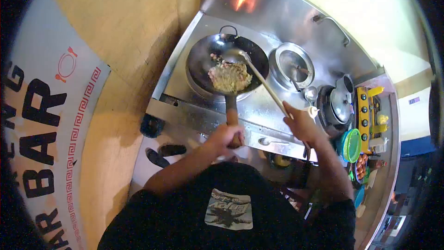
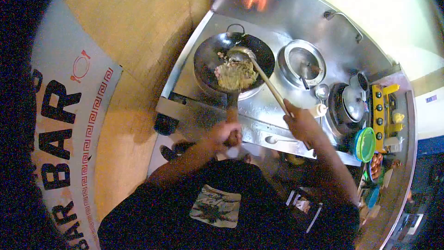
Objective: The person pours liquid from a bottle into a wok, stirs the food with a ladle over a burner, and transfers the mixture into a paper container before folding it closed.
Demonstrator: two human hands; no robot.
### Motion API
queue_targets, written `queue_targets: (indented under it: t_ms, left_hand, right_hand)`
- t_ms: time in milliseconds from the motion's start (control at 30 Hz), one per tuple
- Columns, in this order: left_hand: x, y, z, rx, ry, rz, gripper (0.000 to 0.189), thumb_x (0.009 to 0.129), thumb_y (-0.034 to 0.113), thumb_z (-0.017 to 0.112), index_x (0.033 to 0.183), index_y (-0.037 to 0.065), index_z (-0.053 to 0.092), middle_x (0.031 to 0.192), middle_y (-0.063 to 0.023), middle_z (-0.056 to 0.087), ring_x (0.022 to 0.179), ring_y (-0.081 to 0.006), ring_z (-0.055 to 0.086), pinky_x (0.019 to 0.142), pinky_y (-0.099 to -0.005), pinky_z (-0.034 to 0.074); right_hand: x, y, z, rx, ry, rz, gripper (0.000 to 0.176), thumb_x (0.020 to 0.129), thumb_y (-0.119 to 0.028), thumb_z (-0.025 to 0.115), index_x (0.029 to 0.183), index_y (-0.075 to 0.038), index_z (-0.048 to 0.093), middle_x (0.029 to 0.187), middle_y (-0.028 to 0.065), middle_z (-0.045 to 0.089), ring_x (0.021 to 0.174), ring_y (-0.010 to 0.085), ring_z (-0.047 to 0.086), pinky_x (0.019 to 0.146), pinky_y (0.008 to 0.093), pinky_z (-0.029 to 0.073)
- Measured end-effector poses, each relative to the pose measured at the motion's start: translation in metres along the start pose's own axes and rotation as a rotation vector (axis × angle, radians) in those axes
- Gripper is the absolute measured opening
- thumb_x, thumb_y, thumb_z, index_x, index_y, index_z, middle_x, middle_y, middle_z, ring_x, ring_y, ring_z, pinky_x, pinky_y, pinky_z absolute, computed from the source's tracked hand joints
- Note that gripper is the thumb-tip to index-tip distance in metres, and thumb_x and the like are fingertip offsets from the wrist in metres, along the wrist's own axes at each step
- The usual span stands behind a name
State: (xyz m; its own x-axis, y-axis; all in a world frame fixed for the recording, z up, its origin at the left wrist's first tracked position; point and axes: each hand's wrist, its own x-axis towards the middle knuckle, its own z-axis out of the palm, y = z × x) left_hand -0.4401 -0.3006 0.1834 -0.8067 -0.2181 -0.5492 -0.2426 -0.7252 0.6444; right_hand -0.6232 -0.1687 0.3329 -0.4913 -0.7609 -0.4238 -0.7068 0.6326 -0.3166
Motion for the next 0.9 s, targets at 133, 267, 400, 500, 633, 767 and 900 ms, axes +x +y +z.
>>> queue_targets:
  t_ms: [133, 267, 400, 500, 633, 767, 900]
  left_hand:
    - [0.031, 0.012, -0.026, -0.368, -0.107, -0.062, 0.018, 0.085, 0.014, 0.056, 0.069, 0.006, 0.053, 0.059, -0.0038, 0.052, 0.049, -0.0162, 0.051, 0.050, -0.0308, 0.046]
    - [0.041, 0.003, -0.044, -0.369, -0.135, -0.070, 0.013, 0.084, 0.013, 0.057, 0.074, 0.005, 0.052, 0.062, -0.0035, 0.052, 0.053, -0.0155, 0.051, 0.050, -0.0306, 0.046]
    - [0.054, -0.002, -0.056, -0.408, -0.060, -0.095, 0.014, 0.082, 0.010, 0.059, 0.073, 0.004, 0.050, 0.059, -0.0056, 0.050, 0.051, -0.0168, 0.051, 0.048, -0.0314, 0.045]
    - [0.063, -0.017, -0.069, -0.337, -0.074, -0.095, 0.016, 0.082, 0.011, 0.061, 0.074, 0.004, 0.050, 0.058, -0.0044, 0.049, 0.050, -0.0159, 0.051, 0.047, -0.0319, 0.045]
    - [0.072, -0.018, -0.081, -0.346, -0.103, -0.083, 0.016, 0.081, 0.012, 0.062, 0.073, 0.005, 0.050, 0.059, -0.0042, 0.050, 0.049, -0.0155, 0.051, 0.047, -0.0314, 0.046]
    - [0.062, -0.015, -0.097, -0.206, -0.080, -0.053, 0.016, 0.081, 0.013, 0.062, 0.071, 0.005, 0.052, 0.059, -0.0044, 0.051, 0.050, -0.0166, 0.053, 0.048, -0.0317, 0.047]
    - [-0.007, -0.001, -0.004, -0.203, -0.116, 0.028, 0.015, 0.083, 0.015, 0.058, 0.076, 0.003, 0.054, 0.063, -0.0088, 0.058, 0.049, -0.0206, 0.056, 0.050, -0.0352, 0.049]
  right_hand:
    - [-0.039, 0.014, -0.022, -0.027, -0.003, -0.080, 0.052, 0.084, -0.021, 0.057, 0.133, -0.011, 0.042, 0.085, 0.0225, 0.063, 0.078, 0.0298, 0.064, 0.071, 0.0377, 0.047]
    - [-0.020, 0.016, 0.030, -0.270, -0.050, -0.046, 0.055, 0.083, -0.013, 0.048, 0.136, -0.008, 0.033, 0.085, 0.0284, 0.060, 0.079, 0.0428, 0.059, 0.074, 0.0468, 0.046]
    - [0.054, 0.036, 0.097, -0.233, 0.169, -0.037, 0.059, 0.082, -0.018, 0.052, 0.136, -0.005, 0.031, 0.076, 0.0243, 0.061, 0.073, 0.0407, 0.060, 0.083, 0.0538, 0.037]
    - [0.104, 0.009, 0.109, -0.048, 0.289, -0.029, 0.058, 0.083, -0.014, 0.049, 0.137, -0.006, 0.029, 0.082, 0.0276, 0.060, 0.076, 0.0432, 0.059, 0.073, 0.0512, 0.045]
    - [0.171, -0.008, 0.128, 0.052, 0.214, -0.023, 0.058, 0.084, -0.012, 0.045, 0.138, -0.009, 0.026, 0.091, 0.0311, 0.058, 0.079, 0.0445, 0.059, 0.073, 0.0498, 0.047]
    - [0.066, -0.021, 0.102, -0.243, 0.023, -0.029, 0.059, 0.084, -0.010, 0.043, 0.140, -0.015, 0.024, 0.097, 0.0302, 0.058, 0.078, 0.0432, 0.060, 0.072, 0.0500, 0.048]
    - [0.042, 0.013, 0.055, -0.703, 0.064, -0.032, 0.062, 0.084, -0.009, 0.043, 0.142, -0.021, 0.023, 0.090, 0.0222, 0.059, 0.076, 0.0332, 0.063, 0.061, 0.0458, 0.051]
